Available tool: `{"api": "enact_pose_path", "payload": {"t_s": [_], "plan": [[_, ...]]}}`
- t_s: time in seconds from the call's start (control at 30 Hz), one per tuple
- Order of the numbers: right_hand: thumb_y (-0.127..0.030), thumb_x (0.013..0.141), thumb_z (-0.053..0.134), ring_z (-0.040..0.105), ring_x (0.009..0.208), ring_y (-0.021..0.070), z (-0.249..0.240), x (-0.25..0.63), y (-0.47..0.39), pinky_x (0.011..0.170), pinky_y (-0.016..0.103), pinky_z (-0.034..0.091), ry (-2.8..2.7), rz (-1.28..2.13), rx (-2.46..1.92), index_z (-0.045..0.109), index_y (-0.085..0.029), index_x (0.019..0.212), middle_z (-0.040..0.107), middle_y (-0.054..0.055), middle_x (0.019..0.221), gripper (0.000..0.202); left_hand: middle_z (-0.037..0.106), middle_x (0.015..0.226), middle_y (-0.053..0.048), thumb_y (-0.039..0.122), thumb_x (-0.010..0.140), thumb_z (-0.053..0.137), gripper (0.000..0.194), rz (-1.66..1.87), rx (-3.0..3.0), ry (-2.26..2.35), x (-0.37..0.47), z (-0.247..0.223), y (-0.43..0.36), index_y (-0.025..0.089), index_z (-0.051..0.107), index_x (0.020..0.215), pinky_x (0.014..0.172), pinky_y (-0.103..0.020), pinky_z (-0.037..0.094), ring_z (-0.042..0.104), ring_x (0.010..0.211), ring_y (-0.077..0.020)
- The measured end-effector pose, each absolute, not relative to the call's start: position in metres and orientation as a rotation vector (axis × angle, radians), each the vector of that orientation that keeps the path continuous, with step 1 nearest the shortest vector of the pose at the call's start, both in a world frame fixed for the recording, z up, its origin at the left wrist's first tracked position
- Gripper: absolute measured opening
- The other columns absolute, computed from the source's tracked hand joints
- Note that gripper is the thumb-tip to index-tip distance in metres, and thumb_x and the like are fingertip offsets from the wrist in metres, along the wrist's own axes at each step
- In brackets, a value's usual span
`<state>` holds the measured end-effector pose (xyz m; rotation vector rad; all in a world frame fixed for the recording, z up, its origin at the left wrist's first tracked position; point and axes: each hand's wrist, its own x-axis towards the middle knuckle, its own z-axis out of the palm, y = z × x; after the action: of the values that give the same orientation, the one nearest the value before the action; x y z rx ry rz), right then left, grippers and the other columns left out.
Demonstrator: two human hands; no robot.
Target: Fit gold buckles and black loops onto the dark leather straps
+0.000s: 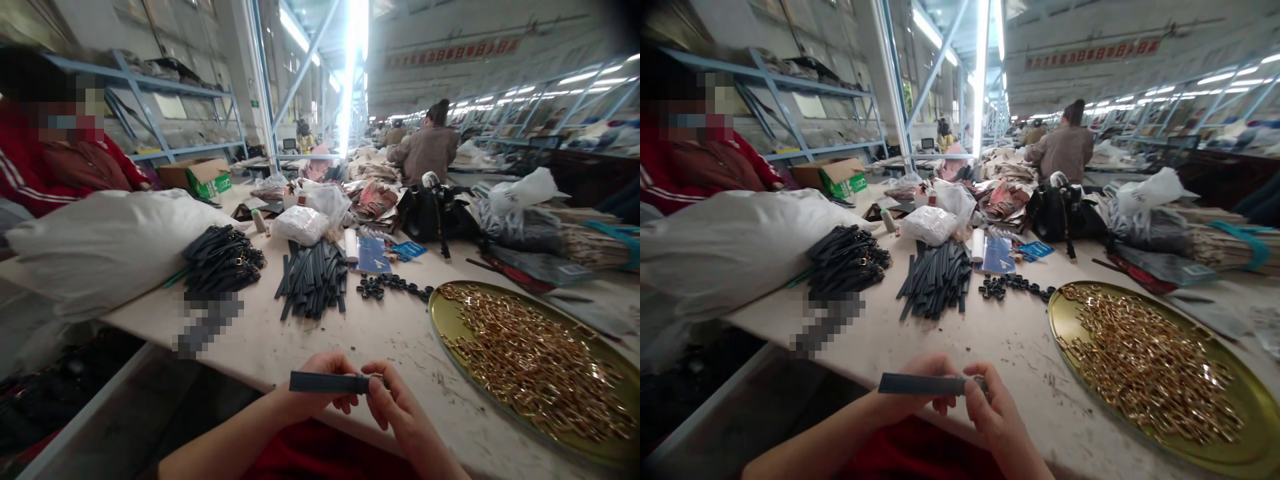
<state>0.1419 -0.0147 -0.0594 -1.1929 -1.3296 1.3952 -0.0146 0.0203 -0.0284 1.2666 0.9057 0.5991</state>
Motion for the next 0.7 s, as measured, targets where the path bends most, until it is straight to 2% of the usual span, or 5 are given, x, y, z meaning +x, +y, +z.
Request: {"api": "enact_pose_path", "payload": {"t_s": [0.13, 0.2, 0.4, 0.6, 0.7], "plan": [[-0.059, 0.082, 0.035, 0.028, 0.043, 0.0083, -0.055, 0.146, -0.02, 0.044, 0.023, 0.024, -1.397, 1.454, -1.225, 0.042, -0.019, 0.076, 0.034, -0.008, 0.048, 0.04, 0.057, 0.054, 0.004, 0.022, 0.065, 0.053, 0.008, 0.508, 1.339, 0.918, -0.022, -0.027, 0.013, 0.015, 0.049, 0.066, 0.049, -0.018, 0.038, 0.05, 0.047, -0.0056], [-0.057, 0.082, 0.036, 0.028, 0.045, 0.0085, -0.055, 0.147, -0.025, 0.044, 0.023, 0.024, -1.451, 1.41, -1.245, 0.04, -0.02, 0.073, 0.034, -0.008, 0.05, 0.038, 0.058, 0.054, 0.004, 0.02, 0.065, 0.051, 0.006, 0.435, 1.344, 0.872, -0.025, -0.027, 0.011, 0.015, 0.051, 0.065, 0.049, -0.019, 0.039, 0.051, 0.046, -0.0058], [-0.049, 0.085, 0.035, 0.043, 0.062, 0.0135, -0.06, 0.14, -0.04, 0.057, 0.026, 0.033, -1.679, 0.978, -1.328, 0.046, -0.019, 0.076, 0.047, -0.001, 0.066, 0.033, 0.056, 0.054, 0.003, 0.045, 0.069, 0.054, 0.029, 0.294, 1.457, 0.924, -0.028, -0.025, 0.005, 0.016, 0.05, 0.068, 0.046, -0.02, 0.037, 0.052, 0.047, -0.0092], [-0.05, 0.086, 0.031, 0.036, 0.047, 0.0104, -0.065, 0.137, -0.038, 0.044, 0.022, 0.031, -1.503, 1.235, -1.233, 0.042, -0.02, 0.083, 0.037, -0.006, 0.053, 0.032, 0.056, 0.055, 0.003, 0.046, 0.071, 0.055, 0.031, 0.33, 1.385, 0.865, -0.036, -0.022, 0.008, 0.015, 0.052, 0.066, 0.05, -0.02, 0.038, 0.052, 0.049, -0.0089], [-0.047, 0.086, 0.035, 0.046, 0.053, 0.0126, -0.065, 0.142, -0.036, 0.05, 0.024, 0.038, -1.66, 1.043, -1.284, 0.045, -0.019, 0.096, 0.048, -0.003, 0.06, 0.031, 0.061, 0.065, -0.002, 0.052, 0.081, 0.038, 0.043, 0.146, 1.294, 0.672, -0.043, -0.017, 0.022, 0.014, 0.058, 0.075, 0.055, -0.021, 0.043, 0.057, 0.057, -0.0103]]}}
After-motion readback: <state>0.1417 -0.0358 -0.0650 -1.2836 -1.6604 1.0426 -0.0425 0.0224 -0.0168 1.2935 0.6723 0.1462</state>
